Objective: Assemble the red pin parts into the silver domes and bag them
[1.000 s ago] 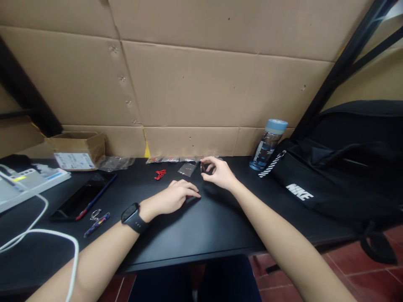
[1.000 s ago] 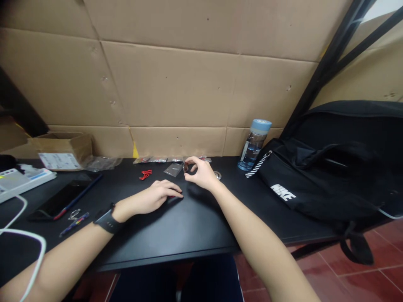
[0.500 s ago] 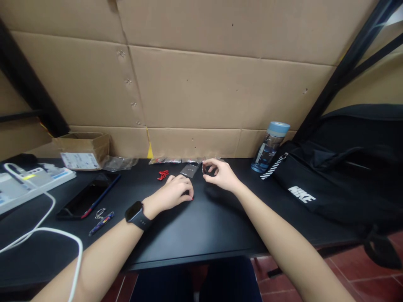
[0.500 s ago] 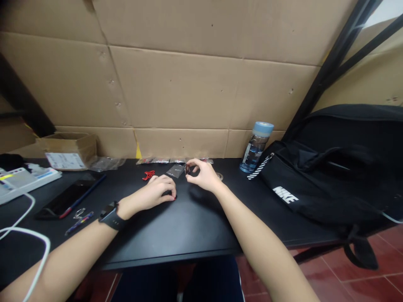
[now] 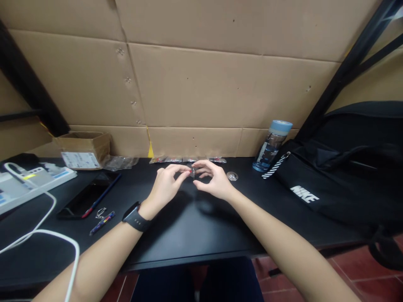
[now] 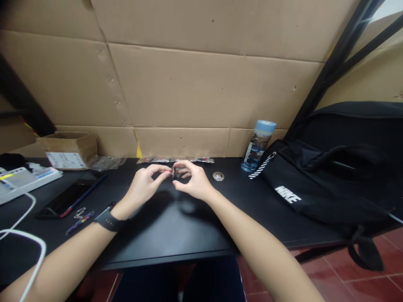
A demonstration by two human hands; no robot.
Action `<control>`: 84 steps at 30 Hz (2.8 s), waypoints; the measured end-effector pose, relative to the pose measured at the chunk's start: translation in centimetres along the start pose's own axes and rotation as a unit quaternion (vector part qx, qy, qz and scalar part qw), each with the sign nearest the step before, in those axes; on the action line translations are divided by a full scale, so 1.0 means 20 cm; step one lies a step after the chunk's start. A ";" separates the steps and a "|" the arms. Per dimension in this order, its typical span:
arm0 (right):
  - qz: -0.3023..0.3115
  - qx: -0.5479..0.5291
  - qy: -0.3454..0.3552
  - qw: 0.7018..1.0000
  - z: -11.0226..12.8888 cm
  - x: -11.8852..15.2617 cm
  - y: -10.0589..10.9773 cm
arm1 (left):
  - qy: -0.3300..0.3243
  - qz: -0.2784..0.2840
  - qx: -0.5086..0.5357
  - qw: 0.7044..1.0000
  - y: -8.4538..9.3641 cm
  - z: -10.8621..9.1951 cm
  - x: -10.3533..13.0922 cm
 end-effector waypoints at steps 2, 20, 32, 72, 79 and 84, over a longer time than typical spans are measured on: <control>-0.004 0.028 0.012 1.000 0.04 0.00 -0.03 | -0.011 -0.010 0.000 1.000 0.01 -0.01 0.01; -0.048 0.113 0.101 0.987 0.09 0.01 -0.03 | -0.027 0.031 0.185 0.982 -0.08 0.01 -0.01; -0.048 0.080 0.073 0.993 0.03 0.00 -0.03 | 0.005 0.005 0.137 0.991 -0.09 0.09 -0.01; -0.035 -0.005 0.025 0.999 0.00 0.00 -0.06 | -0.060 -0.017 0.055 0.997 0.00 -0.01 0.01; -0.039 -0.024 0.008 0.999 -0.02 0.01 -0.07 | -0.052 -0.008 0.034 0.998 -0.01 0.00 0.01; -0.043 -0.086 -0.017 0.995 -0.04 0.00 -0.06 | -0.090 0.013 -0.020 0.996 0.00 -0.03 0.01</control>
Point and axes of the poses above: each hand's wrist, its own x-axis away from the middle knuckle, its own y-axis out of the back of the hand, z = x × y, the point moved 5 cm from there along -x, towards the middle knuckle, and after that the axes turned 15 degrees about z, right-handed, at the moved point
